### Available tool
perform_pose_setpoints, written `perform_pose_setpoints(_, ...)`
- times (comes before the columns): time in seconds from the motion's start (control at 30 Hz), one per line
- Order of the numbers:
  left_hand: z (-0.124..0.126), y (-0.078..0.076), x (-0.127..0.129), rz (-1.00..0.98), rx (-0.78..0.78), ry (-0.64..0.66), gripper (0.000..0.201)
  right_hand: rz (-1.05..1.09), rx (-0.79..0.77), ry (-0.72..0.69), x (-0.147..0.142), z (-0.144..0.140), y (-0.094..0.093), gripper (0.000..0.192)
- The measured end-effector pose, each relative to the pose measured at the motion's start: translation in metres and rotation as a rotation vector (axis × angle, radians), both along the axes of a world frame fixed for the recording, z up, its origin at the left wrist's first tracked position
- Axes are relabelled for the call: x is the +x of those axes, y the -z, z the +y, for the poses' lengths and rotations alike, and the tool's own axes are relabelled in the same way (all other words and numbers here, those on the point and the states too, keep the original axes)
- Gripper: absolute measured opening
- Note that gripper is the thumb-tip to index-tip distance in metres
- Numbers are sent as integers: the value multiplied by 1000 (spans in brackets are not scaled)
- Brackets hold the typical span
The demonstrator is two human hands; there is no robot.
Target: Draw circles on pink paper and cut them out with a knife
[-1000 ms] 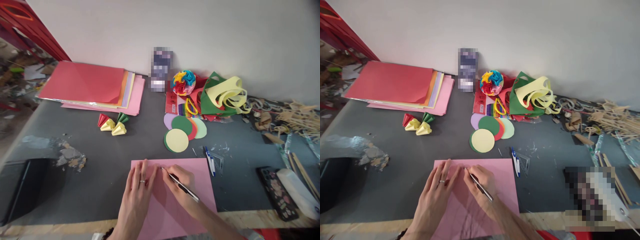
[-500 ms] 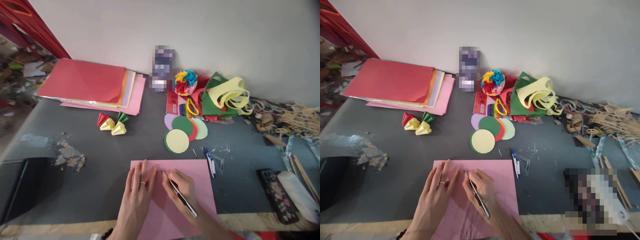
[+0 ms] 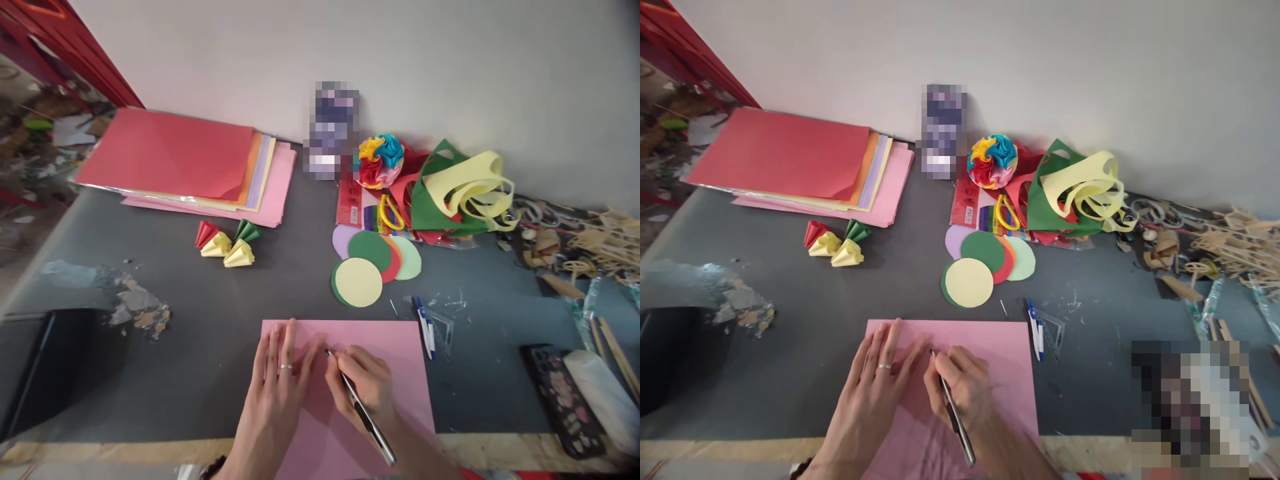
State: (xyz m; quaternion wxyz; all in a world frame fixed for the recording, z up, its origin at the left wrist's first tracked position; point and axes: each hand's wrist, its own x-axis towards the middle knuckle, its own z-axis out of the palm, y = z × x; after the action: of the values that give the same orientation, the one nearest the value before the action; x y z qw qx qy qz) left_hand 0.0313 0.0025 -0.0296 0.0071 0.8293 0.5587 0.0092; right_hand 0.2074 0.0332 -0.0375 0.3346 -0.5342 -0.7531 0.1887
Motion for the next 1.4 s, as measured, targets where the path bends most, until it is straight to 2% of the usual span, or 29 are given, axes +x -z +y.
perform_pose_setpoints(0.33,-1,0,2,-4,-37,-28,85,-140,146,-41,-2,-2,-3,28)
perform_pose_setpoints(0.8,0,1,4,-19,-5,-53,83,-346,319,-115,-3,-12,-7,26)
perform_pose_setpoints(1.07,0,1,4,-10,17,-46,81,-364,412,-148,-6,-17,-10,24)
perform_pose_setpoints(1.23,-1,1,1,-11,-11,-36,84,-307,368,-131,-5,-14,-11,24)
perform_pose_setpoints(1.33,-1,4,-10,-47,-20,13,90,-182,288,-37,2,-4,-16,21)
perform_pose_setpoints(1.4,-2,6,-20,-80,2,76,89,-135,240,40,11,2,-19,30)
